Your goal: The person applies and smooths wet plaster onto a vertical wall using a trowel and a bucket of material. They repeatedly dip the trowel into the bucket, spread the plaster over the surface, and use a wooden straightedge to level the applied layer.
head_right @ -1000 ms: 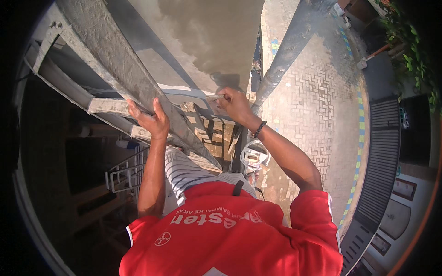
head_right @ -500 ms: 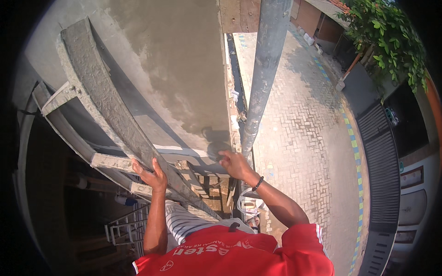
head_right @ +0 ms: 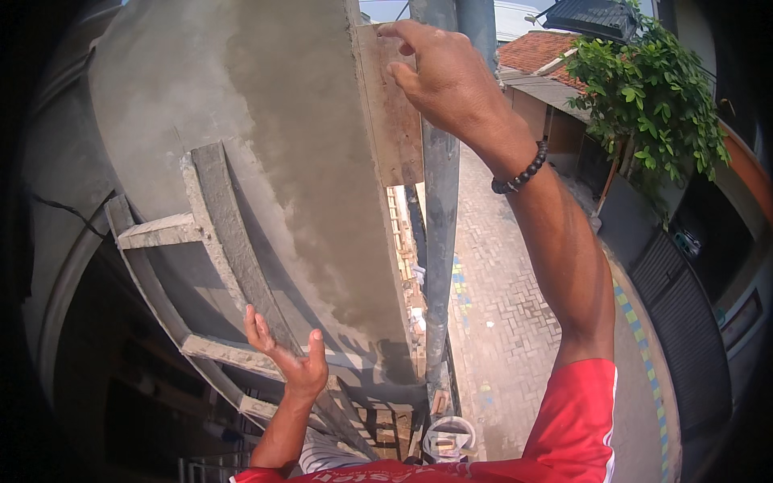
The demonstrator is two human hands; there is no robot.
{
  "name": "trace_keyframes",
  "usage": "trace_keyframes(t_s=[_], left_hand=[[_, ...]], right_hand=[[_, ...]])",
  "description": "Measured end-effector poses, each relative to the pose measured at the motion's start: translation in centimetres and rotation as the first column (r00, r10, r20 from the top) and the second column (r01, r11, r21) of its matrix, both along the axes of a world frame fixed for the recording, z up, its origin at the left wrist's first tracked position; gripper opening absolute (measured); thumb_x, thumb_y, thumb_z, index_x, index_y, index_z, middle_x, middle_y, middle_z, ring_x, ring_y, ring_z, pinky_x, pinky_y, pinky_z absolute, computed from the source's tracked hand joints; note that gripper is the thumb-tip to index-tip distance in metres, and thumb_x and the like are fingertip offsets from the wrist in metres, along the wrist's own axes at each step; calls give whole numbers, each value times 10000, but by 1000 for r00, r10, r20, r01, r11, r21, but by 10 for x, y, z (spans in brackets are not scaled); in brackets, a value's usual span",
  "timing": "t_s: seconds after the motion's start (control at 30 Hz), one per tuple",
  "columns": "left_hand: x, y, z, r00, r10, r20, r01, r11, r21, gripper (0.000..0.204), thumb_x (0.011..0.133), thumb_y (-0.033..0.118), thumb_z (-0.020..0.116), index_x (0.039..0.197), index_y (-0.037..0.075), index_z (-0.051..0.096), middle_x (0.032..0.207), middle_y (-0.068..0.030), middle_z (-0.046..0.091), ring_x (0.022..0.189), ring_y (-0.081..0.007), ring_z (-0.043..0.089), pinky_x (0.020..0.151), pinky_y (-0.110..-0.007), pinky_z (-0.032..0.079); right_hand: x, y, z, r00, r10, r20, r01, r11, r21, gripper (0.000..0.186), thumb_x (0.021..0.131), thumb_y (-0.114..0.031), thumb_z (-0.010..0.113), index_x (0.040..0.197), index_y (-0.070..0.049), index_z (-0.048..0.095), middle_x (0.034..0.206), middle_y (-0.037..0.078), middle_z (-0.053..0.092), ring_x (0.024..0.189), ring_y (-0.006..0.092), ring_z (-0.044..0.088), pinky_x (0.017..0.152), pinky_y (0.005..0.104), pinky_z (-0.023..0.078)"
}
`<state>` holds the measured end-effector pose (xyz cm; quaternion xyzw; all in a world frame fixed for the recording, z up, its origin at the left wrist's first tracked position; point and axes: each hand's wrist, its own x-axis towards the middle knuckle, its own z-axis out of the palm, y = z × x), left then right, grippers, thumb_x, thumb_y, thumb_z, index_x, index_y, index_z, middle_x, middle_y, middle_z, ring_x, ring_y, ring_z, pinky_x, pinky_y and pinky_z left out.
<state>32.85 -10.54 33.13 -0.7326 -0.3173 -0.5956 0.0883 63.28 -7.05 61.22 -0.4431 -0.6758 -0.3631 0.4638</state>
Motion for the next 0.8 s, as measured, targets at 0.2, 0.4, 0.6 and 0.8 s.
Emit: trace_keyframes(t_s=[0.2,0.4,0.6,0.8], left_hand=[[79,67,165,991,-120,-53,126,984,123,978,820,164,735,1549,53,92,1533,-325,20,1435,-508,42,1133,-627,115],[130,123,267,986,94,-138,-56,966,254,1019,810,326,736,1561,93,89,1560,-320,16,1432,-550,-17,1148,-630,60],[154,145,277,949,210,-236,-157,962,226,1040,795,376,688,1568,101,48,1579,-308,-38,1435,-553,-67,1148,-639,19],[160,154,273,941,219,-258,-159,959,234,1051,795,336,647,1563,89,-26,1578,-310,-78,1430,-562,-92,1146,-638,-15]], right_hand=[[3,73,64,995,-92,-37,75,941,-331,377,828,-154,652,1177,-14,631,989,180,706,807,236,700,679,342,565],[-8,75,95,963,-266,48,236,741,-629,353,809,-104,726,1135,3,642,980,195,696,720,253,711,557,341,605],[6,71,92,990,-97,-104,-7,699,-715,315,848,-145,711,1113,3,625,906,113,672,652,195,685,493,295,578],[15,69,89,990,-43,-133,-63,715,-696,287,860,-151,706,1097,-19,613,894,94,665,585,186,672,469,282,561]])
